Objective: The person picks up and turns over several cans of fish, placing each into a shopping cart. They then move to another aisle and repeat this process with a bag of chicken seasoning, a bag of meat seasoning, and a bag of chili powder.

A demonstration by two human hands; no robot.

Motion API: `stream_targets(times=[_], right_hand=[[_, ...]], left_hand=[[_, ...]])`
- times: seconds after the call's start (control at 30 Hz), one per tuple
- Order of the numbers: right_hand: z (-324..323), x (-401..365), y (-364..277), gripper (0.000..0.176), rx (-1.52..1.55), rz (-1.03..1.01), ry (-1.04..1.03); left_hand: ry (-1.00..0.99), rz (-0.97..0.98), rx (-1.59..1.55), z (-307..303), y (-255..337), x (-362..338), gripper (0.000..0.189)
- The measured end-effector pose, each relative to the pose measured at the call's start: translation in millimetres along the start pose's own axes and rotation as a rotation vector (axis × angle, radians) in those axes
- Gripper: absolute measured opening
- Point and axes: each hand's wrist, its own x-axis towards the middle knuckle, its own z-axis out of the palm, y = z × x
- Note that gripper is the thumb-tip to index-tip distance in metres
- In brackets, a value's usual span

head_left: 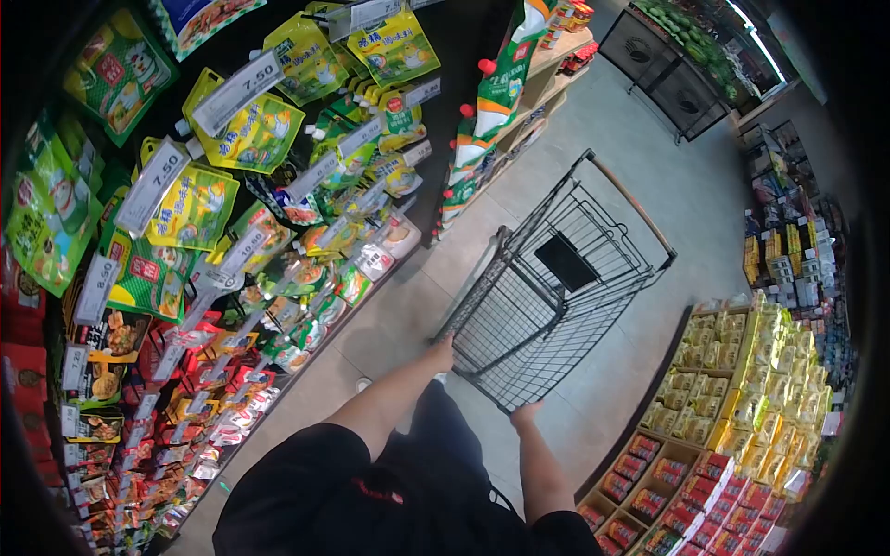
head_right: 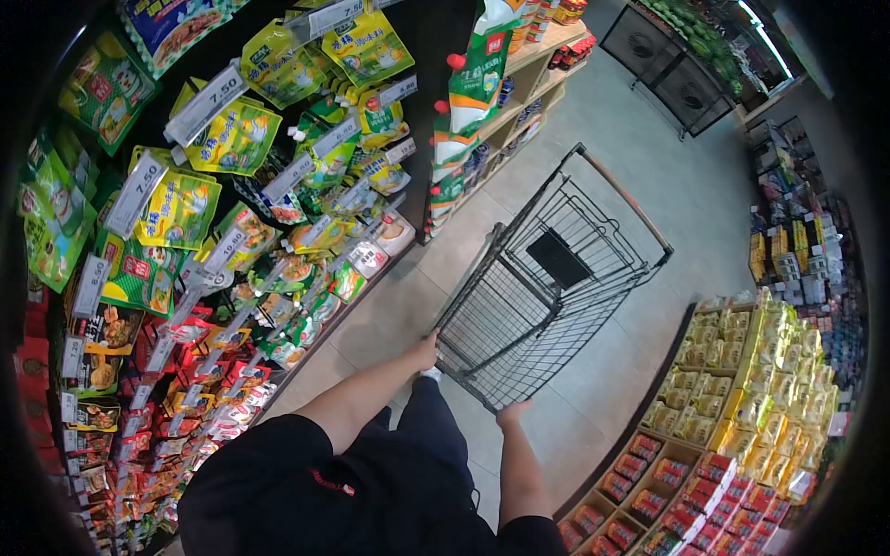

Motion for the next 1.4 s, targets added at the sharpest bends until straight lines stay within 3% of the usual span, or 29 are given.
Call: stream_targets(times=[0.03, 0.07, 0.1, 0.13, 0.17, 0.2, 0.23, 0.3, 0.33, 0.4, 0.43, 0.5, 0.57, 0.67, 0.7, 0.73, 0.77, 0.83, 0.87, 0.9, 0.93, 0.97, 1.07, 1.13, 1.17, 1.23, 1.27, 1.37, 1.4], right_hand=[[0.4, -2.0, -3.2, 0.102, 0.062, -0.019, -0.056], [-7.4, -0.7, -5.8, 0.094, 0.117, -0.034, -0.104], [-49.9, 82.7, 5.5, 0.094, 0.1, -0.023, -0.102], [-59.2, 149.6, 28.7, 0.086, -0.436, -0.15, -0.089], [-61.8, 149.6, 50.6, 0.088, -0.966, -0.281, -0.076], [-56.9, 134.2, 44.0, 0.1, -0.686, -0.26, 0.016], [-39.8, 96.2, 4.0, 0.1, -0.696, -0.26, 0.001], [-2.0, -16.6, -26.7, 0.102, -1.191, -0.186, 0.157], [-41.0, 79.6, 21.4, 0.097, -0.898, -0.33, -0.023], [-60.0, 127.9, 38.6, 0.096, -0.798, -0.203, -0.088], [-68.0, 141.8, 41.6, 0.096, -0.688, -0.09, -0.139], [-93.8, 137.0, 12.0, 0.094, -0.79, -0.119, -0.066], [-54.2, 135.2, 46.6, 0.092, -0.88, -0.148, 0.014], [-47.3, 141.7, 21.4, 0.085, -0.904, -0.454, -0.05], [-49.4, 98.6, 23.2, 0.083, -0.913, -0.541, -0.06], [-19.1, 54.2, -33.5, 0.083, -0.92, -0.514, -0.038], [11.7, -46.7, -49.5, 0.084, -0.791, -0.336, 0.052], [-9.6, 12.1, -14.4, 0.084, -1.007, -0.434, 0.134], [-35.8, 96.4, -16.2, 0.084, -1.001, -0.415, 0.163], [-62.6, 141.6, 37.1, 0.063, -0.771, -0.324, -0.141], [-45.5, 103.6, -4.9, 0.063, -0.767, -0.311, -0.112], [-20.9, 34.2, 3.3, 0.061, -0.853, -0.357, -0.062], [-2.8, -0.1, 17.3, 0.052, -1.07, -0.468, -0.038], [15.0, -2.0, 25.5, 0.055, -0.708, 0.001, -0.2], [30.4, -15.6, 24.1, 0.055, -0.712, -0.001, -0.2], [56.6, -62.6, 26.0, 0.065, -0.956, -0.305, -0.1], [63.4, -66.2, 32.6, 0.07, -0.897, -0.348, -0.073], [42.0, -0.9, 58.8, 0.066, -1.027, -0.402, 0.027], [3.9, 98.4, 97.4, 0.076, -0.799, -0.295, -0.123]], left_hand=[[-0.137, -0.088, 0.012, -11.3, 10.4, -3.4, 0.082], [-0.067, -0.066, 0.012, -3.8, 4.3, 7.2, 0.084], [-0.072, -0.083, 0.001, 4.2, -0.9, 10.5, 0.084], [-0.059, -0.082, 0.037, 8.1, -1.6, 17.4, 0.079], [-0.042, -0.08, 0.076, 9.3, -0.8, 23.4, 0.074], [-0.037, -0.085, 0.041, 12.3, -1.3, 27.6, 0.076], [-0.027, -0.099, 0.036, 16.5, -3.3, 34.1, 0.076], [-0.035, -0.163, 0.047, 32.9, -14.0, 53.7, 0.08], [0.054, -0.12, 0.028, 39.8, -18.9, 55.8, 0.083], [0.09, -0.117, 0.029, 47.6, -25.8, 58.4, 0.083], [0.129, -0.095, 0.031, 51.8, -26.1, 57.5, 0.083], [0.037, -0.131, 0.007, 26.7, -5.3, 37.1, 0.082], [0.018, -0.097, -0.025, 19.1, -0.5, 30.4, 0.082], [-0.019, -0.075, -0.02, 17.2, -3.3, 32.2, 0.081], [0.008, -0.063, -0.058, 22.7, -9.8, 38.2, 0.08], [0.026, -0.053, -0.099, 32.6, -17.4, 44.2, 0.08], [0.031, -0.052, -0.066, 33.5, -18.8, 44.1, 0.077], [-0.021, -0.06, -0.1, 20.6, -13.7, 35.8, 0.077], [-0.01, -0.045, -0.062, 15.1, -11.4, 32.9, 0.078], [-0.007, -0.028, -0.017, 17.1, -18.0, 38.4, 0.078], [-0.004, -0.013, 0.024, 20.0, -26.7, 44.6, 0.078], [0.009, 0.035, 0.0, 22.6, -39.0, 52.2, 0.079], [-0.037, 0.069, -0.013, -9.6, -48.6, 45.2, 0.086], [-0.008, 0.091, 0.025, -17.2, -72.1, 60.1, 0.083], [-0.029, 0.065, 0.043, -23.0, -79.4, 66.2, 0.082], [-0.072, 0.026, 0.011, -65.3, -60.2, 35.7, 0.08], [-0.11, -0.01, -0.02, -84.9, -49.9, 23.1, 0.078], [-0.01, 0.118, 0.081, -66.4, -67.5, 31.2, 0.074], [0.089, 0.2, 0.027, -62.2, -69.7, 23.5, 0.065]])
